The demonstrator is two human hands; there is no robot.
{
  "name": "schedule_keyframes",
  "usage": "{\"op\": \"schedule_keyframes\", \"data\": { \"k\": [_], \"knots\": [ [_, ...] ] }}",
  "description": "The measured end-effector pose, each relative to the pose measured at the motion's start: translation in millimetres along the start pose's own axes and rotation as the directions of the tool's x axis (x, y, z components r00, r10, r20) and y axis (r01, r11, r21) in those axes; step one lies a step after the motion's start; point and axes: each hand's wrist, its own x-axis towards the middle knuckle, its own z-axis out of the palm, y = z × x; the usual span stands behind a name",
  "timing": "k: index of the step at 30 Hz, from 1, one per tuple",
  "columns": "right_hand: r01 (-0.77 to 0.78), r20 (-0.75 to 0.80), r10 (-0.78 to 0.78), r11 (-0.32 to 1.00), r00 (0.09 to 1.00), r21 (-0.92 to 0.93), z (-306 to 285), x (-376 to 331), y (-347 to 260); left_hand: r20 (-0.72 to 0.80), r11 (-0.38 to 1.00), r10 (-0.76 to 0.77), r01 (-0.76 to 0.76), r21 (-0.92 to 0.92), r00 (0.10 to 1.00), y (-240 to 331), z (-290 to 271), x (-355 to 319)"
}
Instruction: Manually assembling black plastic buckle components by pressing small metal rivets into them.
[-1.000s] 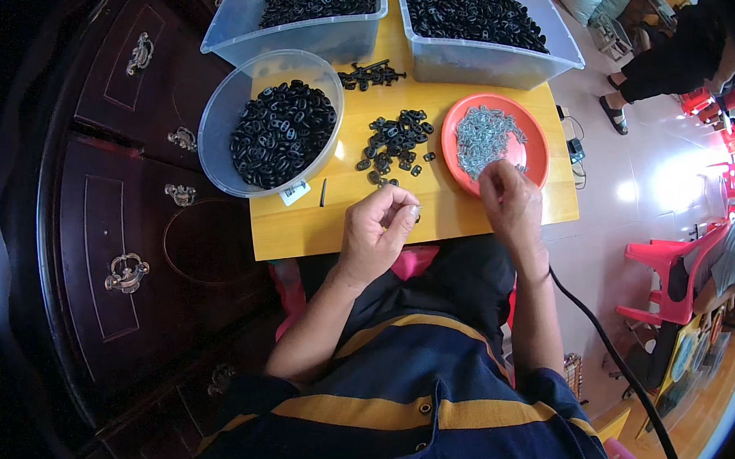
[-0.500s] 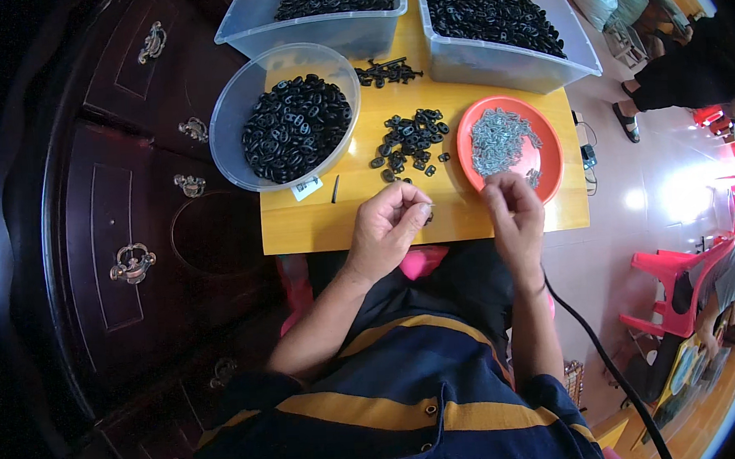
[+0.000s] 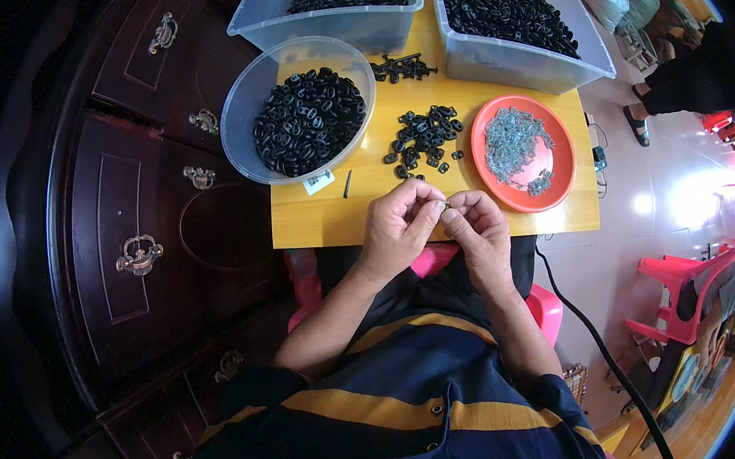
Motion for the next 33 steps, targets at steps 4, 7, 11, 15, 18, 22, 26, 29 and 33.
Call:
{"op": "schedule_keyframes", "data": {
  "k": [4,7,11,15,18,22,26,29,33],
  "knots": [
    [0.143,-0.026,-0.152,0.966,0.988,-0.216,-3.0,0.4,10.2,0.001,1.0,0.011,-0.011,0.004,1.0,-0.3,1.3,0.6],
    [0.408,0.115,-0.463,0.606,0.879,-0.683,3.2,-1.5,-1.9,-0.01,1.0,-0.023,0.023,-0.012,1.0,0.4,0.6,0.6],
    [0.53,0.267,-0.575,0.355,0.773,-0.77,0.8,4.0,-6.0,0.001,0.991,-0.105,0.105,-0.078,0.994,-1.8,-2.8,1.9],
    [0.556,0.305,-0.587,0.309,0.75,-0.772,-0.9,5.5,-7.6,0.001,0.99,-0.109,0.109,-0.094,0.994,-0.2,-2.5,1.3],
    [0.557,0.316,-0.578,0.305,0.753,-0.772,-2.8,4.1,-8.1,0.019,0.977,-0.163,0.164,-0.133,0.987,6.4,-3.1,2.0],
    [0.234,0.04,-0.242,0.865,0.969,-0.444,-5.9,-0.6,1.3,0.043,0.967,-0.172,0.177,-0.183,0.984,6.2,-1.0,0.1],
    [-0.004,-0.025,0.004,1.0,1.0,0.009,-8.8,0.0,3.0,0.056,0.984,-0.11,0.116,-0.135,0.992,1.4,-0.5,-0.1],
    [-0.097,-0.017,0.102,0.978,0.995,0.185,-8.9,0.8,2.7,0.075,0.989,-0.081,0.089,-0.115,0.994,1.7,0.3,-1.1],
    [-0.095,0.014,0.094,0.968,0.995,0.234,-6.7,0.9,1.2,0.093,0.991,-0.055,0.065,-0.118,0.994,0.1,1.0,-1.4]
  ]
}}
